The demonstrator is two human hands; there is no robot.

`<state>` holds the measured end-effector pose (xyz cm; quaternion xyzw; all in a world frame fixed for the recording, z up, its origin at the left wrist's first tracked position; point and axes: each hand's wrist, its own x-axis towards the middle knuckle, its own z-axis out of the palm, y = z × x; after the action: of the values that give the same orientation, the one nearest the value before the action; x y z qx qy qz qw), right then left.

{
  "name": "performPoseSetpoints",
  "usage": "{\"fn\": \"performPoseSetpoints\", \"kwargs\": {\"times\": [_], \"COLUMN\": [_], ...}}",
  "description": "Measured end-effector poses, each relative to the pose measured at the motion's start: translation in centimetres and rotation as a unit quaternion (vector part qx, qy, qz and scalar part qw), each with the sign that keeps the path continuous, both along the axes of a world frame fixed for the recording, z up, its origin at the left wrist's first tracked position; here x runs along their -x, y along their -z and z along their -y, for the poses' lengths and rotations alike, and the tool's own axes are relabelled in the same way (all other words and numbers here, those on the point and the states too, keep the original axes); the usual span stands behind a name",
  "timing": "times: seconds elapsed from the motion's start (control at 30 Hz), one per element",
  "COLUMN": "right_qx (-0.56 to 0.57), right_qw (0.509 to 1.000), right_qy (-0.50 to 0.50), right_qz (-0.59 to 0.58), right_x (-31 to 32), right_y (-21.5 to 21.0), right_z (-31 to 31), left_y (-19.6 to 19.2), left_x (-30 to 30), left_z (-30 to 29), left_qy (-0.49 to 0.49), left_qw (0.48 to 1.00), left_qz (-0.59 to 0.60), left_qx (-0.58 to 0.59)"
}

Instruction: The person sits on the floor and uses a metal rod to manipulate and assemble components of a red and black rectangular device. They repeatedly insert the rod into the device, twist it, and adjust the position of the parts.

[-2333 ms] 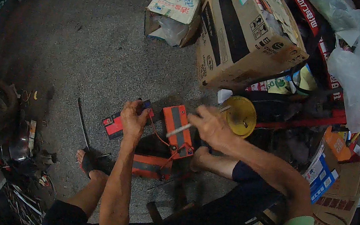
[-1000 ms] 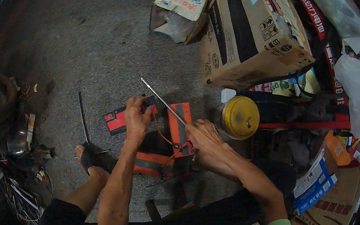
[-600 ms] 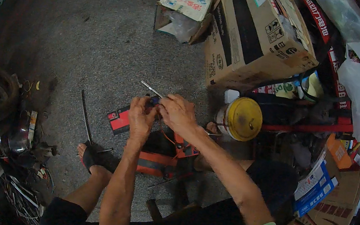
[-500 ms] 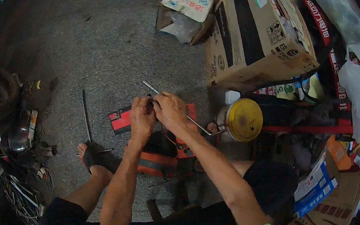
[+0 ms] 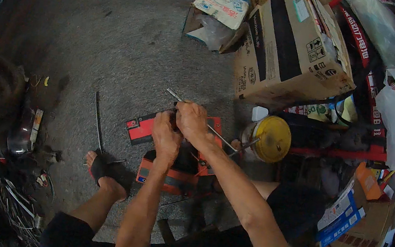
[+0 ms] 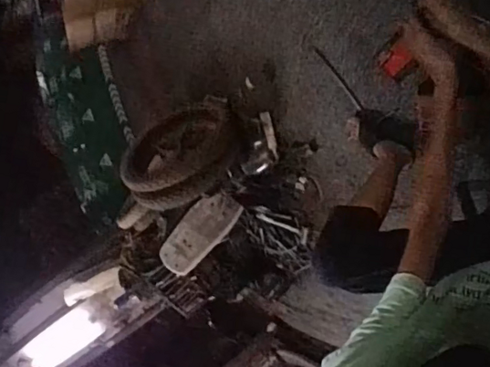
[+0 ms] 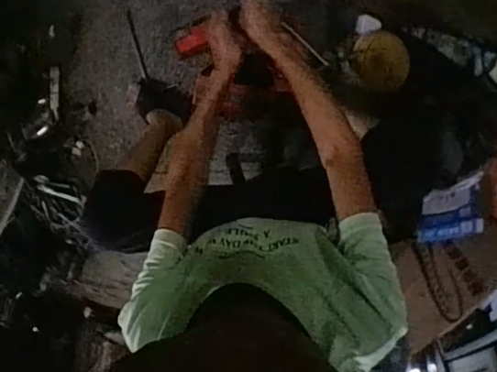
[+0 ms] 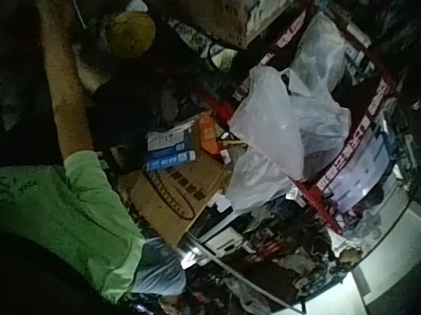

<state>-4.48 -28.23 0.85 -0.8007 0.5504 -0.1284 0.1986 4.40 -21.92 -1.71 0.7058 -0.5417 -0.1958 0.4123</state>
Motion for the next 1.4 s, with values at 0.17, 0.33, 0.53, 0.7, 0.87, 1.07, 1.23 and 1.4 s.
{"fn": "performPoseSetpoints", "kwargs": {"times": [0.17, 0.33, 0.53, 0.7, 0.87, 1.07, 1.23, 1.4], "right_qx": [0.057, 0.071, -0.013, -0.068, -0.115, -0.296, -0.374, -0.4], "right_qw": [0.997, 0.997, 1.0, 0.995, 0.986, 0.913, 0.881, 0.872], "right_qy": [-0.039, -0.027, 0.02, 0.068, 0.106, 0.174, 0.151, 0.125], "right_qz": [0.014, -0.005, -0.018, 0.04, 0.064, 0.222, 0.249, 0.254], "right_x": [1.0, 0.1, 0.3, 0.5, 1.2, 2.4, 4.0, 4.6], "right_y": [0.0, -0.1, -0.5, -0.1, 0.8, -0.3, -2.8, -3.0], "right_z": [0.0, -0.1, 0.6, 1.3, 1.9, 2.6, 3.0, 3.3], "left_y": [-1.3, -0.3, -2.0, -1.6, -1.8, -1.3, -0.7, -1.2], "left_x": [1.6, 1.8, 1.5, 1.5, 1.9, 1.5, 1.5, 1.5], "left_z": [-1.1, -1.0, -0.6, -0.8, -0.7, -1.3, -2.0, -2.1], "left_qy": [0.001, -0.043, -0.062, -0.105, -0.078, -0.088, -0.048, -0.038], "left_qw": [0.992, 0.992, 0.979, 0.97, 0.966, 0.951, 0.942, 0.931], "left_qz": [0.003, -0.008, -0.023, -0.151, -0.194, -0.266, -0.318, -0.345], "left_qx": [-0.124, -0.122, -0.191, -0.156, -0.149, -0.13, -0.1, -0.108]}}
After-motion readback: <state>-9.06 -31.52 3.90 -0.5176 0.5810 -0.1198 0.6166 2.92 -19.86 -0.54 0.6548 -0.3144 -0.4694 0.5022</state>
